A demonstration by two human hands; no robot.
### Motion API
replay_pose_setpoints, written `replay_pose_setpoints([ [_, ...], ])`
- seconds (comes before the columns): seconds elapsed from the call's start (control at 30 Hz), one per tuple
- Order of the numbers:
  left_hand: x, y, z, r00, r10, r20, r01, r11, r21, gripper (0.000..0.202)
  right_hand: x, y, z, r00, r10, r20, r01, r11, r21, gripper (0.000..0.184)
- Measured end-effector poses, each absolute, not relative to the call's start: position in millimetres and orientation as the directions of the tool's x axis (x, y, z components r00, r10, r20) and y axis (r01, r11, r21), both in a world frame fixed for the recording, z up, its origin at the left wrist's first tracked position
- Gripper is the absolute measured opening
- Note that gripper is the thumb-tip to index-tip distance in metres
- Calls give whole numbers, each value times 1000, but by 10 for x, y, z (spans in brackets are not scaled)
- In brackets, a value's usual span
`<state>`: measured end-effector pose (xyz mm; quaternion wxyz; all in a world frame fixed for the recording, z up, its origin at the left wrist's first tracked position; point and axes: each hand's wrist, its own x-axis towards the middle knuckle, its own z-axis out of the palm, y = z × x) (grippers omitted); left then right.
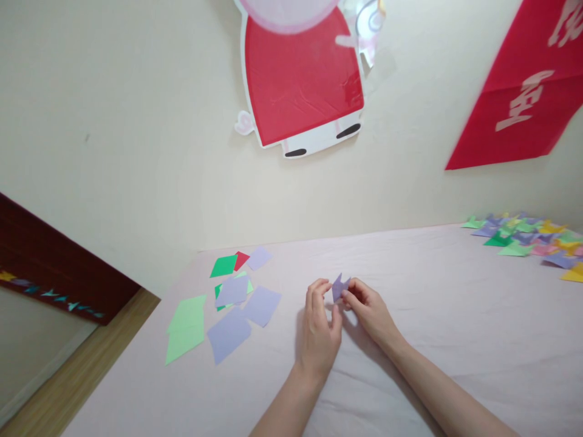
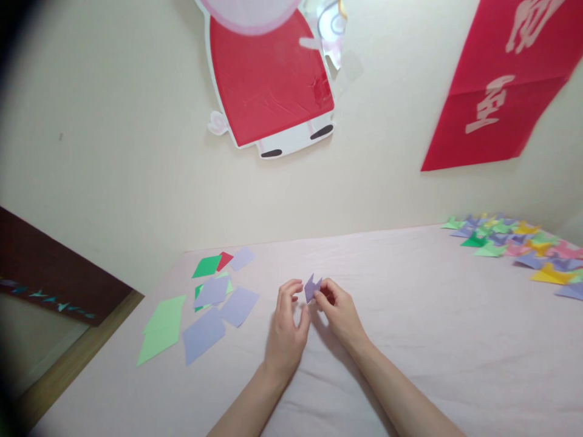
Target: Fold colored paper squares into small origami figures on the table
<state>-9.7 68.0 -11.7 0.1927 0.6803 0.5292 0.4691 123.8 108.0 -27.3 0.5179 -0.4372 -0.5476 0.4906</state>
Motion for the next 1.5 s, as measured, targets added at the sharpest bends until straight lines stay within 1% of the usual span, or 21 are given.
replay_pose_setpoints([
  [0.1,-127,694,-81,-116,964,239,396,-176,901,20,1253,1085,-279,-133,978,158,-31,155,-987,25],
  [0.13,-140,705,-83,-121,975,184,357,-130,925,17,1254,1084,-278,-158,974,161,-37,158,-987,25],
  [0.2,-165,730,-106,-111,984,138,313,-97,945,15,1248,1083,-273,-187,969,161,-62,152,-987,26],
  [0.33,-179,761,-171,-81,985,149,314,-117,942,14,1235,1090,-261,-161,978,130,-136,109,-985,29],
  [0.47,-162,754,-161,-48,984,173,353,-145,924,11,1241,1100,-246,-143,982,126,-170,101,-980,30],
  [0.6,-168,757,-69,-102,966,237,369,-185,911,7,1254,1101,-246,-135,983,123,-141,104,-985,30],
  [0.7,-179,773,-22,-99,949,299,368,-245,897,5,1258,1100,-261,-150,981,121,-112,105,-988,30],
  [0.8,-182,786,-32,-89,944,318,359,-268,894,6,1258,1099,-267,-152,979,136,-92,123,-988,29],
  [0.93,-176,782,-57,-83,953,292,341,-249,907,7,1264,1100,-245,-146,974,173,-58,166,-984,28],
  [1.07,-170,774,-41,-90,964,249,317,-209,925,11,1271,1094,-210,-152,955,254,17,259,-966,27],
  [1.27,-179,794,-58,-149,975,165,242,-125,962,15,1256,1075,-191,-163,911,380,122,401,-908,19],
  [1.4,-175,801,-75,-146,982,118,183,-91,979,18,1256,1072,-185,-162,892,422,165,446,-880,16],
  [1.5,-168,812,-76,-142,988,54,110,-39,993,22,1273,1073,-173,-180,856,484,230,515,-826,17],
])
